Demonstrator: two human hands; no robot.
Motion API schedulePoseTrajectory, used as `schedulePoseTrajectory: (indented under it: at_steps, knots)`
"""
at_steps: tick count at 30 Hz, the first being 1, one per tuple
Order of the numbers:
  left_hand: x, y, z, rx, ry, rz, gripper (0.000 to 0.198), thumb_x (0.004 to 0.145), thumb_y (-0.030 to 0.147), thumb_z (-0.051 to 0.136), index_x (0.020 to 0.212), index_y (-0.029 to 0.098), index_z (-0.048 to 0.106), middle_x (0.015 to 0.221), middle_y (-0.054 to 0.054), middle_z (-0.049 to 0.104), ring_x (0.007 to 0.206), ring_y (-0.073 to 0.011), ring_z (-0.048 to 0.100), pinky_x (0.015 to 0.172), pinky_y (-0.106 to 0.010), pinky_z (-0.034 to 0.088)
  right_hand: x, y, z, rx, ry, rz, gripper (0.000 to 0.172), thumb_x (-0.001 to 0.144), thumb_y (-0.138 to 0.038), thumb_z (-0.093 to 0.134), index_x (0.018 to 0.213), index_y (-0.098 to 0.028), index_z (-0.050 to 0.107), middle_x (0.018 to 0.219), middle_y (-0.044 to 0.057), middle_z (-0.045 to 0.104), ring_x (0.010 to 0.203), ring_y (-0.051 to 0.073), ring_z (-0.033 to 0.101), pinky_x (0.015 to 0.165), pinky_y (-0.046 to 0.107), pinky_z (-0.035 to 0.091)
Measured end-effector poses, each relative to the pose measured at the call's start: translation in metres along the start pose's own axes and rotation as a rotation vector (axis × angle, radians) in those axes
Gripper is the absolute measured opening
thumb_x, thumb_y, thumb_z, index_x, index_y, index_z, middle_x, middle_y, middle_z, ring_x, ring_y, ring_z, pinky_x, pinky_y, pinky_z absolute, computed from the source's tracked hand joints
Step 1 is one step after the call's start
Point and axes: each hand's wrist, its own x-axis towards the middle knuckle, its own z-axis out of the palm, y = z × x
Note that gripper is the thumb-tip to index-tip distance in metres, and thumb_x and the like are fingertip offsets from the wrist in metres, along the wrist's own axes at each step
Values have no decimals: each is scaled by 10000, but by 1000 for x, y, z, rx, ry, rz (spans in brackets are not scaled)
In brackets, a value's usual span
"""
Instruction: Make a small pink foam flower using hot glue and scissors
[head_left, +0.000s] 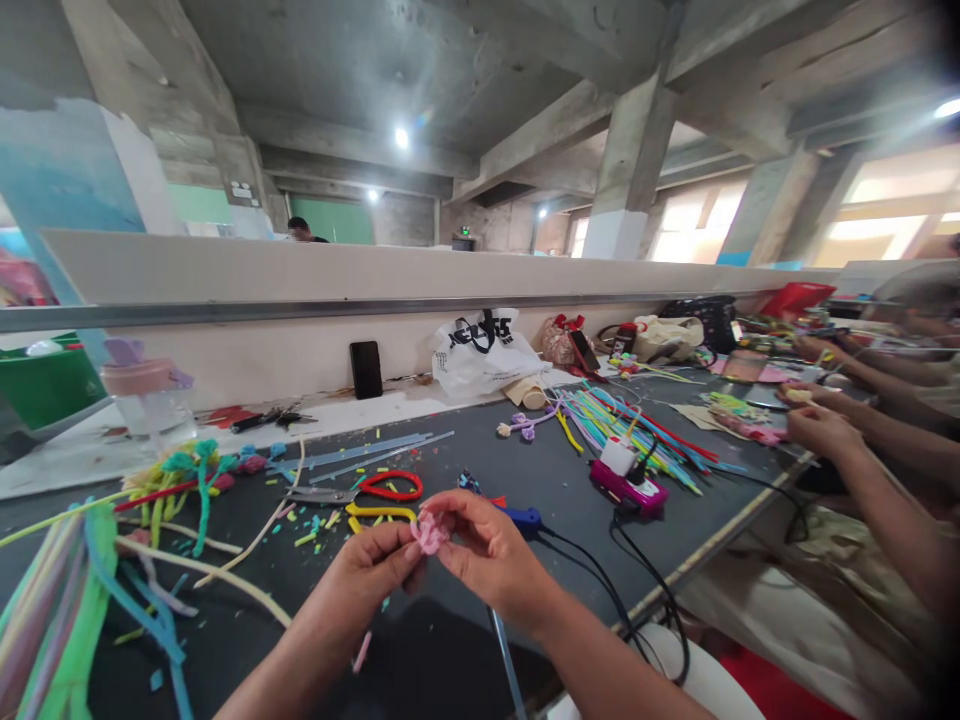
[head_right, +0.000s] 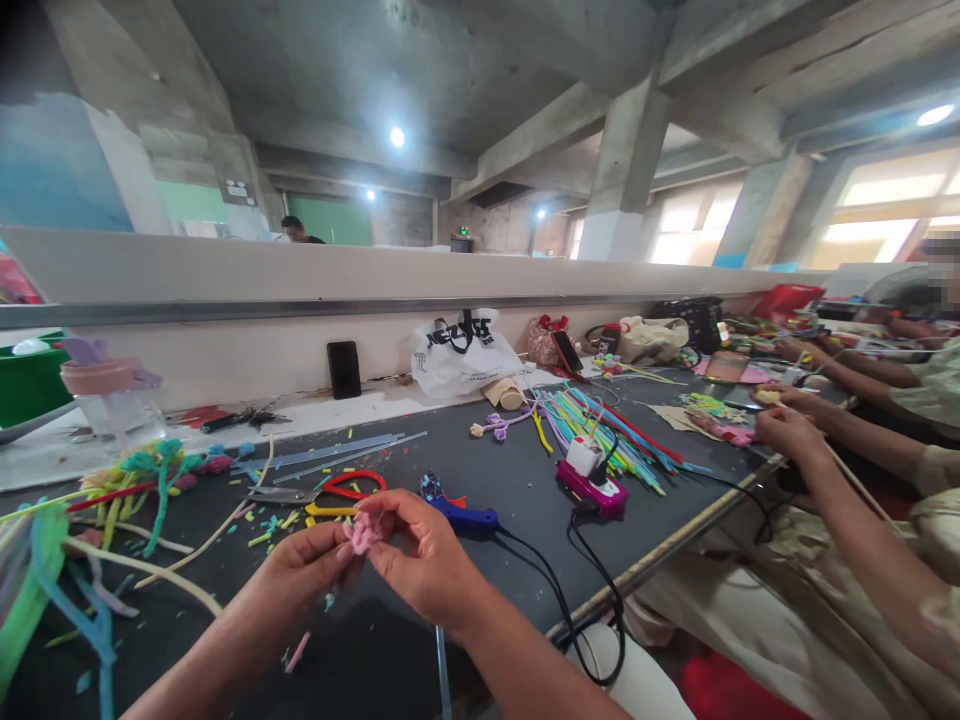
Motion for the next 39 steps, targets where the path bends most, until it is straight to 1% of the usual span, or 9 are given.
schedulePoseTrajectory:
  at_steps: [3, 6, 10, 13, 19, 22, 26, 34, 39]
  knots:
    - [1, -2, -1, -28, -5, -28, 336, 630, 461, 705, 620, 137, 615, 534, 31, 481, 496, -72, 384, 480, -182, 284, 0, 3, -1, -5, -14, -5, 268, 750, -159, 597, 1016, -187, 577, 938, 48, 573, 813, 137, 533, 784, 304, 445]
    - [1, -4, -2, -40, 34, -31, 340, 603, 456, 724, 613, 136, 613, 535, 36, 475, 489, -64, 371, 469, -177, 270, -1, 5, -1, 8, -17, -19, 306, 748, -124, 581, 1044, -199, 569, 971, 47, 573, 817, 130, 536, 798, 308, 444]
    - [0, -1, -1, 14, 79, -9, 346, 596, 458, 724, 580, 135, 602, 515, 37, 489, 487, -64, 380, 484, -177, 283, -1, 6, -1, 38, -36, -49, 363, 738, -101, 571, 1084, -207, 550, 989, 49, 575, 819, 129, 539, 800, 309, 446]
    - [0, 3, 0, 44, 111, 27, 334, 608, 449, 718, 572, 136, 610, 511, 34, 500, 504, -69, 402, 507, -178, 304, -2, 6, -2, -12, -33, -86, 383, 738, -109, 574, 1109, -198, 538, 988, 58, 577, 837, 139, 535, 799, 309, 448]
    - [-2, 8, 1, 52, 56, 4, 293, 609, 427, 720, 695, 150, 677, 551, 29, 524, 516, -77, 415, 512, -183, 322, -3, 7, -1, -173, 10, -123, 332, 759, -122, 573, 1082, -198, 555, 962, 51, 577, 837, 141, 537, 793, 292, 456]
    - [-2, 7, 0, 103, 60, 29, 269, 650, 414, 688, 693, 148, 673, 570, 21, 522, 537, -86, 418, 526, -191, 326, -3, 7, 0, -202, 15, -142, 322, 759, -123, 568, 1074, -191, 557, 961, 56, 576, 826, 142, 540, 783, 292, 463]
    - [-4, 8, 1, 199, 85, 54, 270, 715, 397, 621, 621, 144, 621, 556, 23, 488, 546, -92, 404, 533, -196, 319, -3, 7, 2, -211, 17, -144, 312, 761, -133, 566, 1069, -184, 557, 974, 65, 578, 831, 146, 549, 790, 302, 467]
    - [-10, 8, 7, 310, 140, 126, 319, 768, 385, 563, 550, 159, 504, 539, 37, 427, 538, -94, 373, 514, -187, 310, -1, 11, 4, -175, 27, -127, 284, 785, -187, 579, 1068, -182, 558, 954, 64, 583, 833, 145, 555, 795, 300, 466]
    - [-10, 2, 6, 322, 215, 187, 295, 765, 366, 577, 558, 158, 552, 539, 27, 465, 546, -103, 417, 526, -187, 342, -2, 9, 6, -118, 38, -76, 309, 785, -219, 592, 1090, -202, 547, 974, 63, 572, 847, 147, 542, 806, 303, 461]
